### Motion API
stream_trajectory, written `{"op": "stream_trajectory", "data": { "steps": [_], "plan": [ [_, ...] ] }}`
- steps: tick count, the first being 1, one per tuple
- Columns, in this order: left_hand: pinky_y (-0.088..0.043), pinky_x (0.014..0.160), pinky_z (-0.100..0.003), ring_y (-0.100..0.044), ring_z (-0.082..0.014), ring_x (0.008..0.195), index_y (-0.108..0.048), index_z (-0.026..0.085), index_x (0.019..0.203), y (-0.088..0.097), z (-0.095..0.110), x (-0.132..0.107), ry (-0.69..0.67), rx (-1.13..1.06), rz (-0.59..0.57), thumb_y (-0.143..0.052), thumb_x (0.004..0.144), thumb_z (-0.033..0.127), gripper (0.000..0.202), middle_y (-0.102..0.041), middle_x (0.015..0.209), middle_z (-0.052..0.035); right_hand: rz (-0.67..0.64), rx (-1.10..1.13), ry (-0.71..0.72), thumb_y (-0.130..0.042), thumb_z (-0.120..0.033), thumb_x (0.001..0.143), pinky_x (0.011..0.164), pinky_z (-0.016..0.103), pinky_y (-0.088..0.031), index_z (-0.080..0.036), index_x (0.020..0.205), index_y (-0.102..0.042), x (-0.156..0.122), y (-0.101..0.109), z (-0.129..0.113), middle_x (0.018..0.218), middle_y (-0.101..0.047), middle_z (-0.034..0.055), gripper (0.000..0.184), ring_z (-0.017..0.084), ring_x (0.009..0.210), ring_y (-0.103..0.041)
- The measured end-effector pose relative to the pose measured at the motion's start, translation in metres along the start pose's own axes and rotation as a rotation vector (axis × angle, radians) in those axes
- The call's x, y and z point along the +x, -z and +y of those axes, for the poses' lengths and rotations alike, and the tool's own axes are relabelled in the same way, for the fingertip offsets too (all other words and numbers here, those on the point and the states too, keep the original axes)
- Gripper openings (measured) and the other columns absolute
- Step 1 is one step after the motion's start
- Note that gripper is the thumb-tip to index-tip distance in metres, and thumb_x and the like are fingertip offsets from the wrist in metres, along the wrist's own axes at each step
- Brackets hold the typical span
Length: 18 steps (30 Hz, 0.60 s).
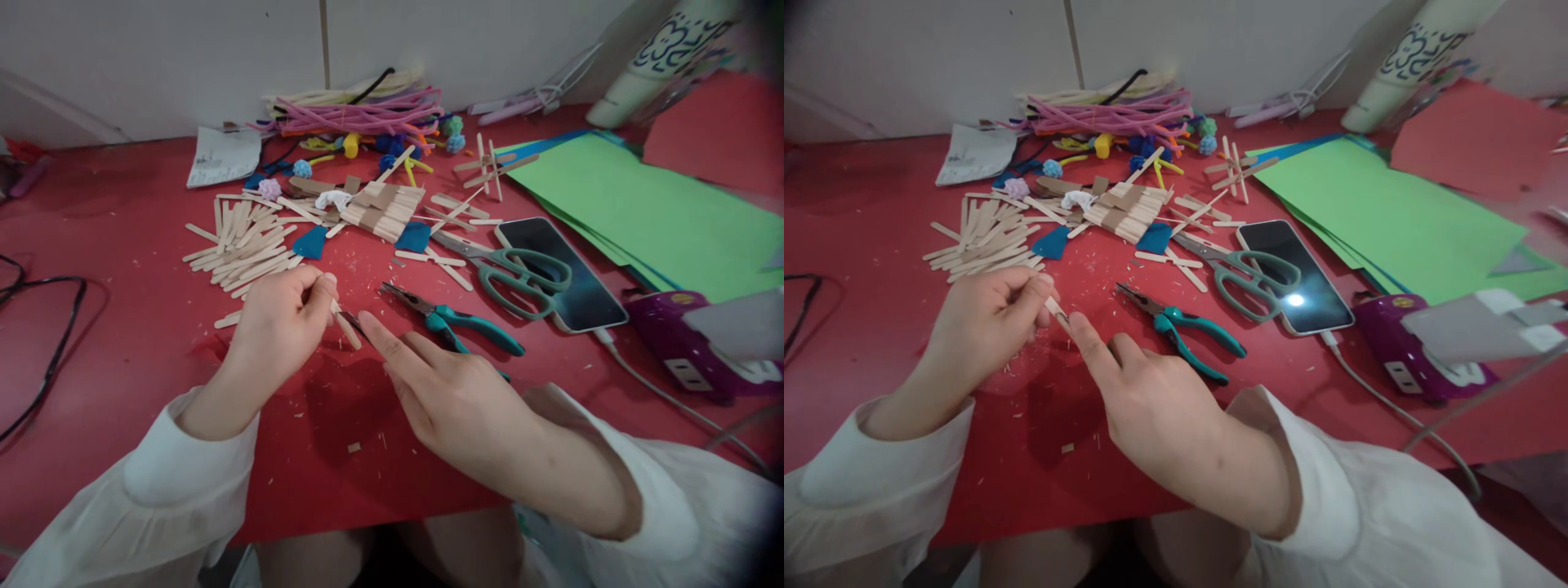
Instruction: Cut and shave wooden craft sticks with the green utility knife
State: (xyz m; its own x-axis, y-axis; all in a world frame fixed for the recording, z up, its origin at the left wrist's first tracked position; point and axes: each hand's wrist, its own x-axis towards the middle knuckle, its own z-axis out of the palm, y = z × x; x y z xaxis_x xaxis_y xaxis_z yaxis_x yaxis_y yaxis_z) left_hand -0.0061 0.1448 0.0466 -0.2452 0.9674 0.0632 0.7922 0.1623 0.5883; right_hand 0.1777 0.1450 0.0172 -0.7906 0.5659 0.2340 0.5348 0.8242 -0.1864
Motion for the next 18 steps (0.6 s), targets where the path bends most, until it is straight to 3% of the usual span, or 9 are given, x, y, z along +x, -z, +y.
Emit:
{"op": "stream_trajectory", "data": {
  "steps": [18],
  "plan": [
    [-0.032, 0.046, -0.024, -0.045, -0.0108, 0.042, -0.051, 0.020, 0.054, -0.0020, -0.0017, 0.0002, -0.007, 0.006, -0.002, -0.043, 0.084, 0.034, 0.033, -0.051, 0.044, 0.0023, -0.055, -0.044, 0.003, -0.034, -0.007, 0.083, 0.043, 0.023, -0.040, -0.007, 0.139, -0.035, 0.0004, -0.0004, -0.0010, 0.074, -0.060, 0.0066, 0.057, 0.013, 0.051, -0.051]
  ]
}}
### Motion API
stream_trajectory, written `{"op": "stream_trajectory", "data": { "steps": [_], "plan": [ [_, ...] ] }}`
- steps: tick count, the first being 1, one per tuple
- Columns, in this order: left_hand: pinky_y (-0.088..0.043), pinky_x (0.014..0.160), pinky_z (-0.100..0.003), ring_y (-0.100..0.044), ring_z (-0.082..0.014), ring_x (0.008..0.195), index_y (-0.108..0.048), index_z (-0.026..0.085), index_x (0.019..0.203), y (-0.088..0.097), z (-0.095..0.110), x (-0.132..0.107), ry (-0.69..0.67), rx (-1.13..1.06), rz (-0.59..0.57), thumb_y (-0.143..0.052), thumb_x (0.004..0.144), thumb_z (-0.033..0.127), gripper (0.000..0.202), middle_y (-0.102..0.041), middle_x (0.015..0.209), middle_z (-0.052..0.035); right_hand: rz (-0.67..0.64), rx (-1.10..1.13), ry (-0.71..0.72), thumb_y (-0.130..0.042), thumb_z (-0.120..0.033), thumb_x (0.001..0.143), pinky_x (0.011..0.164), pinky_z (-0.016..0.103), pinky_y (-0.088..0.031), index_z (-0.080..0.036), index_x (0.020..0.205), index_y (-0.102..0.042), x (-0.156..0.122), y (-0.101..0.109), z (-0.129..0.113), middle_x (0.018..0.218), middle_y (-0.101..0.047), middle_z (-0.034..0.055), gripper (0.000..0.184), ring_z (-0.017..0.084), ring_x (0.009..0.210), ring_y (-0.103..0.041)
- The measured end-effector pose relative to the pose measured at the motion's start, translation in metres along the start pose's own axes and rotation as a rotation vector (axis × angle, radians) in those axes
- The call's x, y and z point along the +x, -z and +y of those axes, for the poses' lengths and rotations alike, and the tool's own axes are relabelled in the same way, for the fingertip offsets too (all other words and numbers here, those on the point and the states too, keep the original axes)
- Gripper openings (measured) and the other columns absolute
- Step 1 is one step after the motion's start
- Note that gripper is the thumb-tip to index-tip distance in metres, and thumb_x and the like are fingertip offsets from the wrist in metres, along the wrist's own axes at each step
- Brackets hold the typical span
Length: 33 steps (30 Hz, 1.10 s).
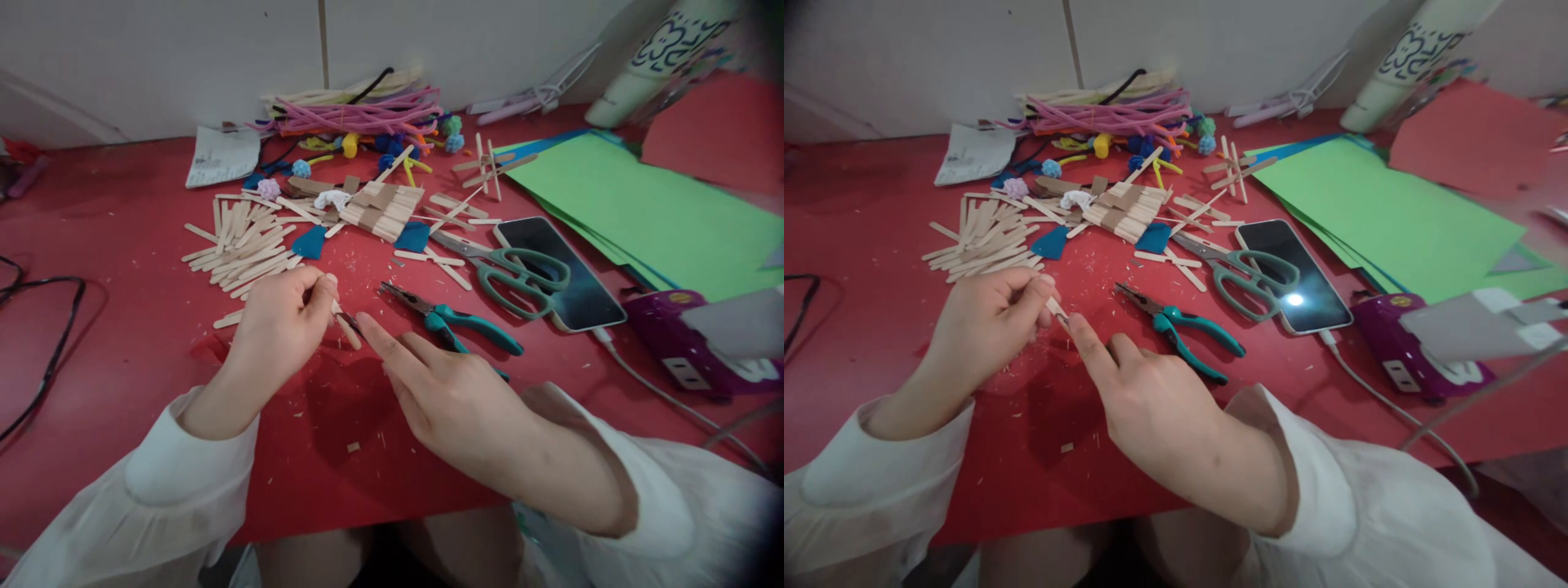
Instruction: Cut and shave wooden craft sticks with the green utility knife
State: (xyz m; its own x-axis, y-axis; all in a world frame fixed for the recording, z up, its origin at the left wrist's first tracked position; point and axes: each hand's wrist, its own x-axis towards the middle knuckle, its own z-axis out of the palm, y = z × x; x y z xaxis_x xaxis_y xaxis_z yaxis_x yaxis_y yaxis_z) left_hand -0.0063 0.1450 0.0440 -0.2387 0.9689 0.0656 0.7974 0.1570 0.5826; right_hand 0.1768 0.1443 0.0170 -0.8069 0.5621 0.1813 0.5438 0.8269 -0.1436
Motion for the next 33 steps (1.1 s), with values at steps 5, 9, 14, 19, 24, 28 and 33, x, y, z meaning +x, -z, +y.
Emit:
{"op": "stream_trajectory", "data": {
  "steps": [5, 9, 14, 19, 24, 28, 33],
  "plan": [
    [-0.031, 0.046, -0.025, -0.042, -0.0105, 0.040, -0.049, 0.020, 0.054, 0.000, 0.002, -0.002, 0.004, 0.018, 0.009, -0.043, 0.084, 0.033, 0.034, -0.047, 0.041, 0.0033, -0.022, -0.104, 0.035, -0.035, -0.003, 0.077, 0.039, 0.024, -0.039, -0.004, 0.139, -0.035, 0.001, 0.001, -0.004, 0.075, -0.063, 0.0082, 0.062, 0.013, 0.046, -0.050],
    [-0.031, 0.046, -0.025, -0.041, -0.0104, 0.039, -0.049, 0.020, 0.053, 0.000, 0.003, -0.003, -0.015, 0.048, 0.023, -0.043, 0.085, 0.033, 0.034, -0.046, 0.041, 0.0034, -0.034, -0.177, 0.038, -0.038, -0.003, 0.071, 0.035, 0.024, -0.035, -0.004, 0.137, -0.039, 0.004, 0.007, -0.009, 0.076, -0.064, 0.0088, 0.066, 0.013, 0.043, -0.052],
    [-0.033, 0.049, -0.025, -0.047, -0.0105, 0.044, -0.053, 0.020, 0.057, 0.000, 0.002, -0.003, -0.049, 0.079, 0.036, -0.042, 0.085, 0.032, 0.033, -0.055, 0.050, 0.0008, -0.075, -0.209, 0.027, -0.040, -0.003, 0.069, 0.034, 0.025, -0.031, -0.005, 0.137, -0.040, 0.007, 0.013, -0.011, 0.074, -0.065, 0.0086, 0.069, 0.012, 0.040, -0.051],
    [-0.034, 0.048, -0.024, -0.048, -0.0097, 0.044, -0.054, 0.019, 0.058, -0.001, 0.001, -0.003, -0.041, 0.066, 0.025, -0.041, 0.085, 0.033, 0.033, -0.057, 0.052, 0.0006, -0.015, -0.226, 0.045, -0.039, -0.001, 0.068, 0.032, 0.024, -0.032, -0.005, 0.134, -0.046, 0.006, 0.011, -0.011, 0.072, -0.065, 0.0078, 0.066, 0.013, 0.041, -0.053],
    [-0.033, 0.047, -0.024, -0.047, -0.0096, 0.042, -0.055, 0.019, 0.060, -0.001, 0.001, -0.002, -0.019, 0.035, 0.023, -0.041, 0.084, 0.034, 0.032, -0.057, 0.051, 0.0005, 0.061, -0.238, 0.062, -0.038, 0.001, 0.067, 0.030, 0.024, -0.030, -0.004, 0.130, -0.050, 0.005, 0.009, -0.013, 0.067, -0.062, 0.0067, 0.064, 0.015, 0.041, -0.055],
    [-0.032, 0.046, -0.024, -0.044, -0.0098, 0.040, -0.051, 0.019, 0.055, -0.001, 0.002, 0.000, 0.012, 0.046, 0.014, -0.042, 0.083, 0.032, 0.033, -0.052, 0.045, 0.0022, 0.063, -0.193, 0.039, -0.038, 0.000, 0.070, 0.032, 0.025, -0.034, -0.005, 0.132, -0.048, 0.004, 0.008, -0.010, 0.068, -0.063, 0.0066, 0.063, 0.015, 0.040, -0.054],
    [-0.030, 0.043, -0.024, -0.039, -0.0097, 0.036, -0.050, 0.020, 0.051, 0.001, 0.004, 0.000, 0.059, 0.033, 0.015, -0.043, 0.083, 0.033, 0.036, -0.045, 0.037, 0.0040, 0.026, -0.071, 0.013, -0.038, -0.006, 0.079, 0.038, 0.025, -0.038, -0.005, 0.136, -0.041, 0.003, 0.005, -0.002, 0.075, -0.065, 0.0079, 0.058, 0.015, 0.048, -0.056]
  ]
}}
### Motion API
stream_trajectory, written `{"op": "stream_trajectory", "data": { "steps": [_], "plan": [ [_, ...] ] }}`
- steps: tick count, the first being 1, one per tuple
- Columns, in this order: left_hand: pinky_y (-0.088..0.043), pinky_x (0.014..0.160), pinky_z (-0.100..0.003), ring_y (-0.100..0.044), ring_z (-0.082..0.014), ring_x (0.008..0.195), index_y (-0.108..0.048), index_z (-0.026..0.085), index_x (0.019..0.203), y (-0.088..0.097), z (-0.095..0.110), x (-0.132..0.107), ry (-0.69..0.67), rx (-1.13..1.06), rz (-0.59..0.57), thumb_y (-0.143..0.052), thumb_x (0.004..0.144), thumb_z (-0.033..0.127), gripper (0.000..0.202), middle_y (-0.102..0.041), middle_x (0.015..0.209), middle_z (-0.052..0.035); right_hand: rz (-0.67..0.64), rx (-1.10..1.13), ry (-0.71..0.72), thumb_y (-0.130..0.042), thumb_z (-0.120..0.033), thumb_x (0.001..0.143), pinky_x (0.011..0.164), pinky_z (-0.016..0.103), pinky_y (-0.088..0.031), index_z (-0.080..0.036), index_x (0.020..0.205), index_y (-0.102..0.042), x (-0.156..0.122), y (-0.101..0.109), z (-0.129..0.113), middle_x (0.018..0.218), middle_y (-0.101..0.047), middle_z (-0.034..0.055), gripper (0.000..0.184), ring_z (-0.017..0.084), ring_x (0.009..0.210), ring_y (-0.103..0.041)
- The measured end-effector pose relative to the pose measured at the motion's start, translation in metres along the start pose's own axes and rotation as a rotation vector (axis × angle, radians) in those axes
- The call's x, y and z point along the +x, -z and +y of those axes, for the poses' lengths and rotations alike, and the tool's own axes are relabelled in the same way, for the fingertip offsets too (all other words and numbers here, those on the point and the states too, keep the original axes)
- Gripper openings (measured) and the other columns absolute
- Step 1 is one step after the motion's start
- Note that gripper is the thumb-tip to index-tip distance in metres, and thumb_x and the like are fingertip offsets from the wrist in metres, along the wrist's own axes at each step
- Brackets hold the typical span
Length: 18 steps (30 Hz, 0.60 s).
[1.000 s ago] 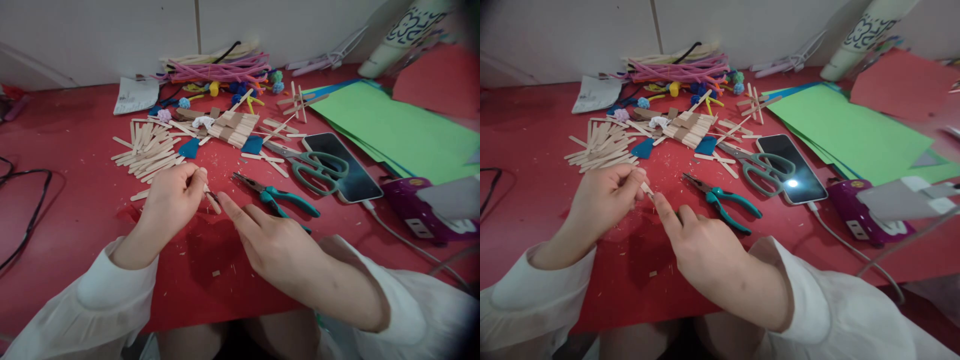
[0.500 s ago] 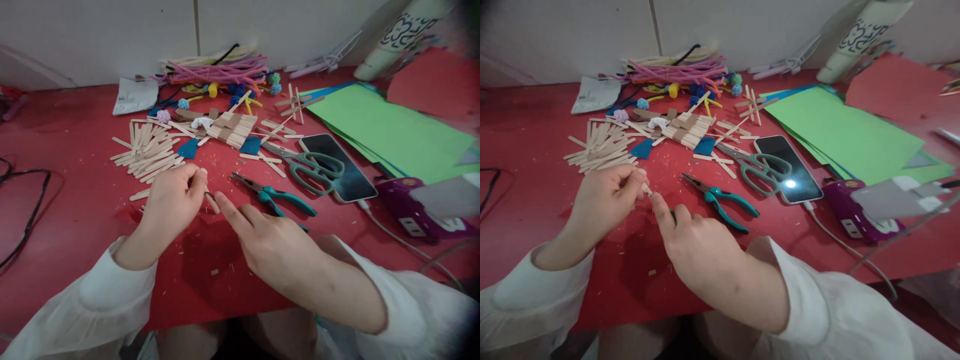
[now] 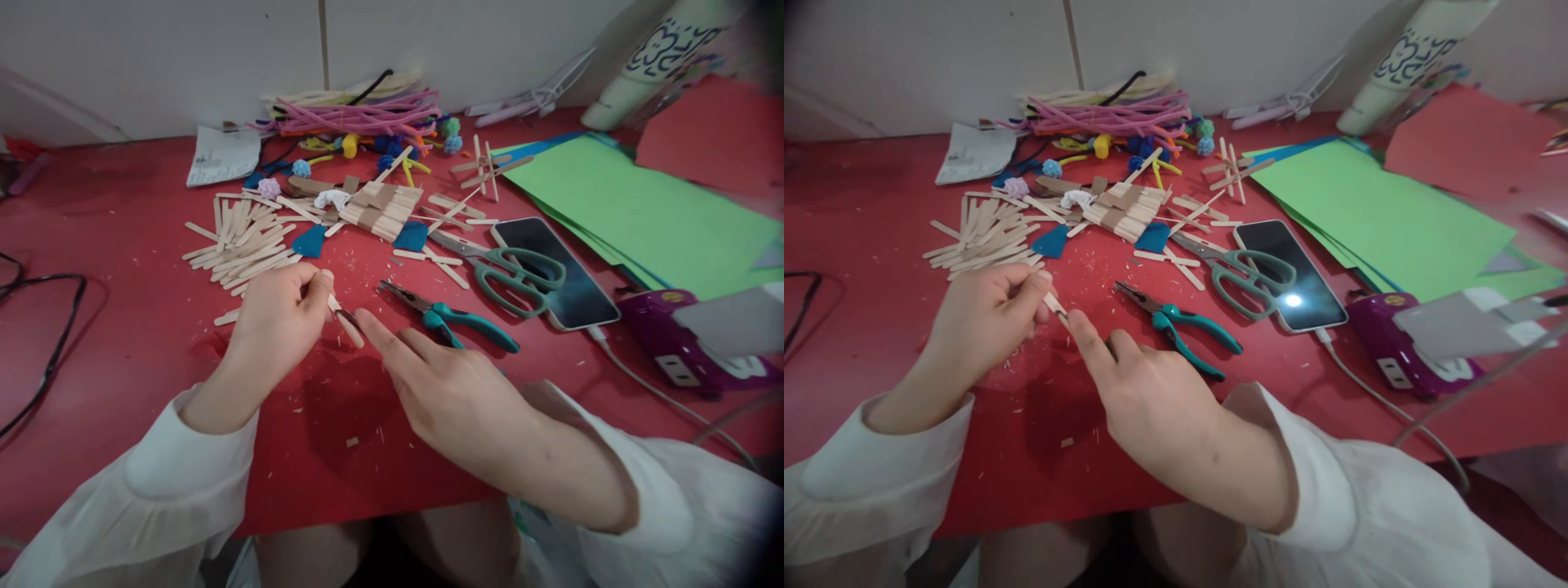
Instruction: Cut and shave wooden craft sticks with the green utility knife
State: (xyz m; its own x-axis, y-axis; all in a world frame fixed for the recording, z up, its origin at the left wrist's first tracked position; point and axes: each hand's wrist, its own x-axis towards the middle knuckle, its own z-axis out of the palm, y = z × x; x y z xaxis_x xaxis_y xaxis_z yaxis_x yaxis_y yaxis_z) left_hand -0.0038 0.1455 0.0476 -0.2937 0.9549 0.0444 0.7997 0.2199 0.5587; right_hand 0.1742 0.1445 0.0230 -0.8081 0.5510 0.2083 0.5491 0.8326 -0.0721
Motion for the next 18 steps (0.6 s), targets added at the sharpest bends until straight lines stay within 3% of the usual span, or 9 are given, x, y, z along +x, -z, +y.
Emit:
{"op": "stream_trajectory", "data": {
  "steps": [7, 12, 18],
  "plan": [
    [-0.032, 0.041, -0.023, -0.044, -0.0092, 0.036, -0.053, 0.019, 0.052, 0.009, -0.012, 0.007, 0.030, -0.047, 0.122, -0.046, 0.081, 0.027, 0.030, -0.048, 0.038, 0.0035, 0.070, 0.078, 0.000, -0.033, -0.007, 0.082, 0.038, 0.025, -0.034, -0.005, 0.135, -0.042, -0.003, 0.002, 0.005, 0.071, -0.062, 0.0057, 0.053, 0.014, 0.047, -0.054],
    [-0.029, 0.036, -0.022, -0.037, -0.0075, 0.030, -0.050, 0.020, 0.050, 0.006, -0.008, 0.004, 0.048, -0.144, 0.024, -0.044, 0.082, 0.028, 0.033, -0.045, 0.035, 0.0053, 0.068, 0.102, -0.034, -0.034, -0.010, 0.085, 0.041, 0.025, -0.036, -0.007, 0.135, -0.042, -0.001, 0.000, 0.008, 0.073, -0.063, 0.0061, 0.052, 0.014, 0.050, -0.056],
    [-0.036, 0.044, -0.022, -0.047, -0.0092, 0.039, -0.054, 0.020, 0.056, -0.002, -0.004, 0.001, -0.019, -0.109, -0.003, -0.043, 0.083, 0.032, 0.032, -0.054, 0.043, 0.0044, 0.072, 0.110, -0.024, -0.034, -0.010, 0.085, 0.042, 0.025, -0.038, -0.008, 0.136, -0.042, -0.001, 0.000, 0.006, 0.074, -0.063, 0.0065, 0.051, 0.014, 0.051, -0.057]
  ]
}}
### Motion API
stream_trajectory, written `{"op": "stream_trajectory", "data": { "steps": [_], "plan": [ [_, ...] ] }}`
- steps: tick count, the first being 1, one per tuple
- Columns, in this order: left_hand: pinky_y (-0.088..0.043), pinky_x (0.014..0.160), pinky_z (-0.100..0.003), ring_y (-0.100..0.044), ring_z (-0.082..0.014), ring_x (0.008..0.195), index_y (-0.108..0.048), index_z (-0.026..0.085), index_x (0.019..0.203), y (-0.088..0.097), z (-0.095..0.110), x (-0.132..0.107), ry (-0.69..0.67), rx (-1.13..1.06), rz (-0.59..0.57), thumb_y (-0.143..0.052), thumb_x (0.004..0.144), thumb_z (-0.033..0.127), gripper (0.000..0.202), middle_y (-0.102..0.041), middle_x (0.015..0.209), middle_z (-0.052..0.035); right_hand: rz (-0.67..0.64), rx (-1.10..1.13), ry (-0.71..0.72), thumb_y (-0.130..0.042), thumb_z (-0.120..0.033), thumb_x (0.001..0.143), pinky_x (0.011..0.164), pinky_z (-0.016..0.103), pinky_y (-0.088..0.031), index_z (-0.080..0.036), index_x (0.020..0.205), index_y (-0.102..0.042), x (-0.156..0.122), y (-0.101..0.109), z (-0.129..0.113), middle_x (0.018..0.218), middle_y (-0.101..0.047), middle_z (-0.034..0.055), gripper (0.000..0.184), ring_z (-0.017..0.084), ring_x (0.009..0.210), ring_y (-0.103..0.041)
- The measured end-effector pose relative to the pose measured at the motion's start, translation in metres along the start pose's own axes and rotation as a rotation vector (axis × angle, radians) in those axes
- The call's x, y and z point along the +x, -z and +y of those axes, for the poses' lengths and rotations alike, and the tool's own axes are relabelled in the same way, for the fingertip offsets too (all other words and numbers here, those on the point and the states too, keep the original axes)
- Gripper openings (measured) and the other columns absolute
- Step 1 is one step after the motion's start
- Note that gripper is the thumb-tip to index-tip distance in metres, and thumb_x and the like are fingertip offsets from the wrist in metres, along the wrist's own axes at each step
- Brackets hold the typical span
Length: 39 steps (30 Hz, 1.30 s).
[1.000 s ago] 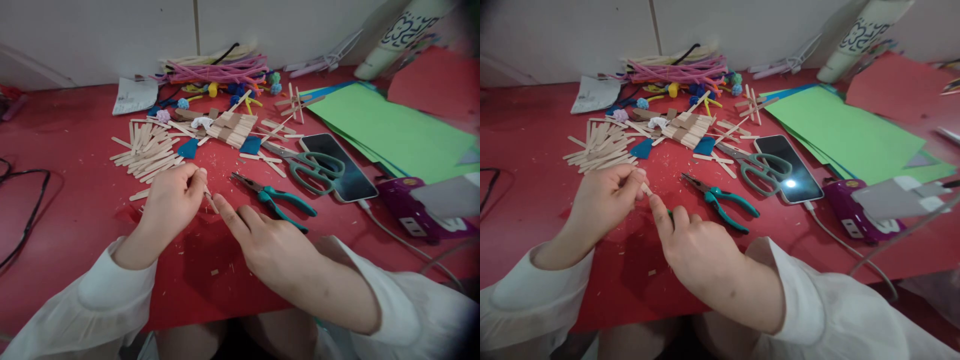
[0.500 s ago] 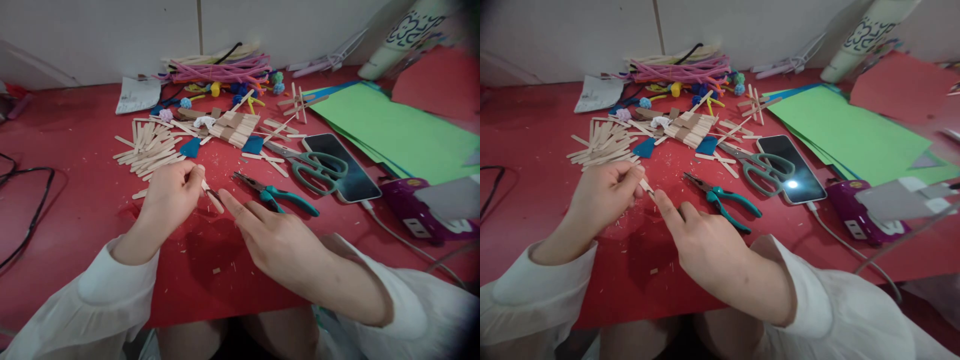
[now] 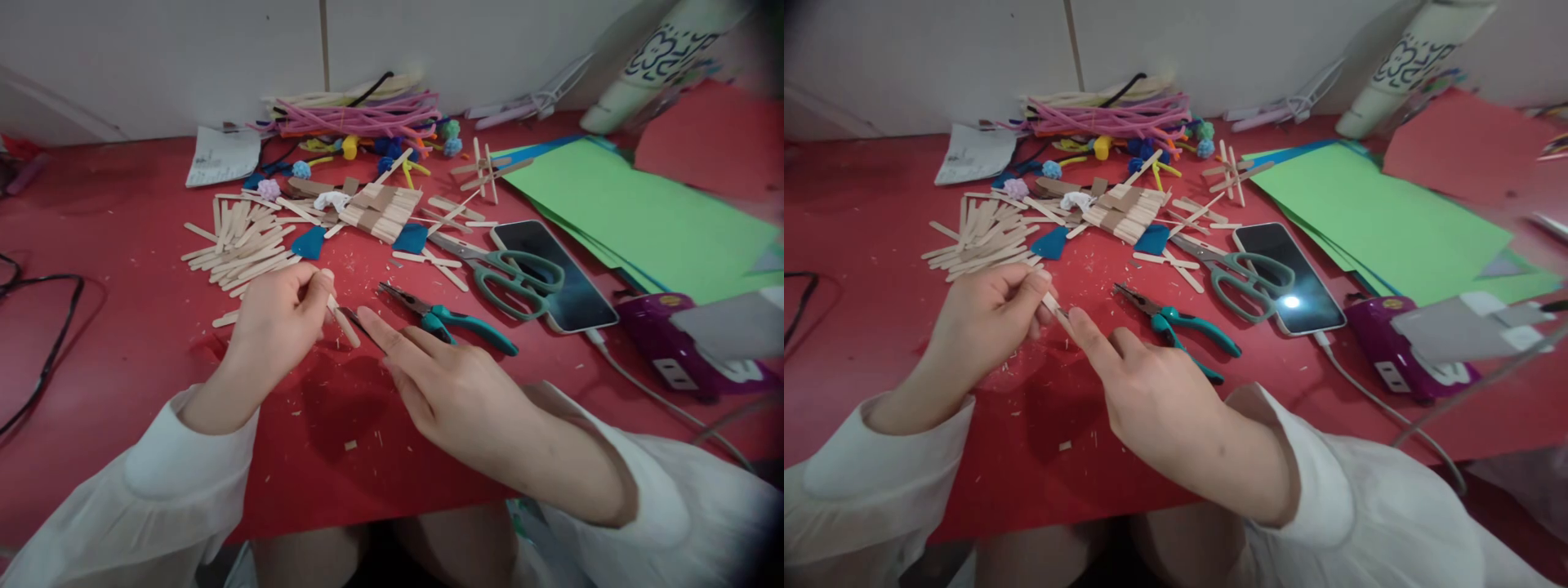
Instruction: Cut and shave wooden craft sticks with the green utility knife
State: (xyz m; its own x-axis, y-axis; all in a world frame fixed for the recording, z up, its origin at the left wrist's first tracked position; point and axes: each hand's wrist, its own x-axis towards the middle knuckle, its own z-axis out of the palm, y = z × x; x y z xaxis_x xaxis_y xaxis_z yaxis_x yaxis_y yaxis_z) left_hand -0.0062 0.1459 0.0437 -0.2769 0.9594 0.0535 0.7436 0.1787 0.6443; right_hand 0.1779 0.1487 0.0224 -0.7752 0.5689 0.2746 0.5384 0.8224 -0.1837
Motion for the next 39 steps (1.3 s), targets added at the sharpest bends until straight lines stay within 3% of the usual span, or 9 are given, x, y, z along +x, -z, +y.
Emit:
{"op": "stream_trajectory", "data": {
  "steps": [21, 39],
  "plan": [
    [-0.035, 0.045, -0.023, -0.048, -0.0100, 0.040, -0.055, 0.020, 0.059, -0.0004, 0.0028, -0.0018, -0.008, 0.025, -0.011, -0.042, 0.083, 0.033, 0.030, -0.054, 0.046, 0.0035, -0.083, 0.002, -0.014, -0.034, -0.008, 0.083, 0.043, 0.024, -0.038, -0.009, 0.138, -0.038, -0.0005, 0.0025, -0.0003, 0.076, -0.062, 0.0071, 0.056, 0.013, 0.049, -0.051],
    [-0.037, 0.046, -0.023, -0.047, -0.0105, 0.041, -0.055, 0.020, 0.060, -0.0010, 0.0030, -0.0025, -0.003, 0.047, -0.009, -0.042, 0.084, 0.033, 0.031, -0.054, 0.045, 0.0031, -0.073, -0.011, -0.019, -0.035, -0.009, 0.083, 0.042, 0.023, -0.036, -0.009, 0.138, -0.038, -0.0018, 0.0000, -0.0015, 0.076, -0.062, 0.0067, 0.055, 0.013, 0.050, -0.051]
  ]
}}
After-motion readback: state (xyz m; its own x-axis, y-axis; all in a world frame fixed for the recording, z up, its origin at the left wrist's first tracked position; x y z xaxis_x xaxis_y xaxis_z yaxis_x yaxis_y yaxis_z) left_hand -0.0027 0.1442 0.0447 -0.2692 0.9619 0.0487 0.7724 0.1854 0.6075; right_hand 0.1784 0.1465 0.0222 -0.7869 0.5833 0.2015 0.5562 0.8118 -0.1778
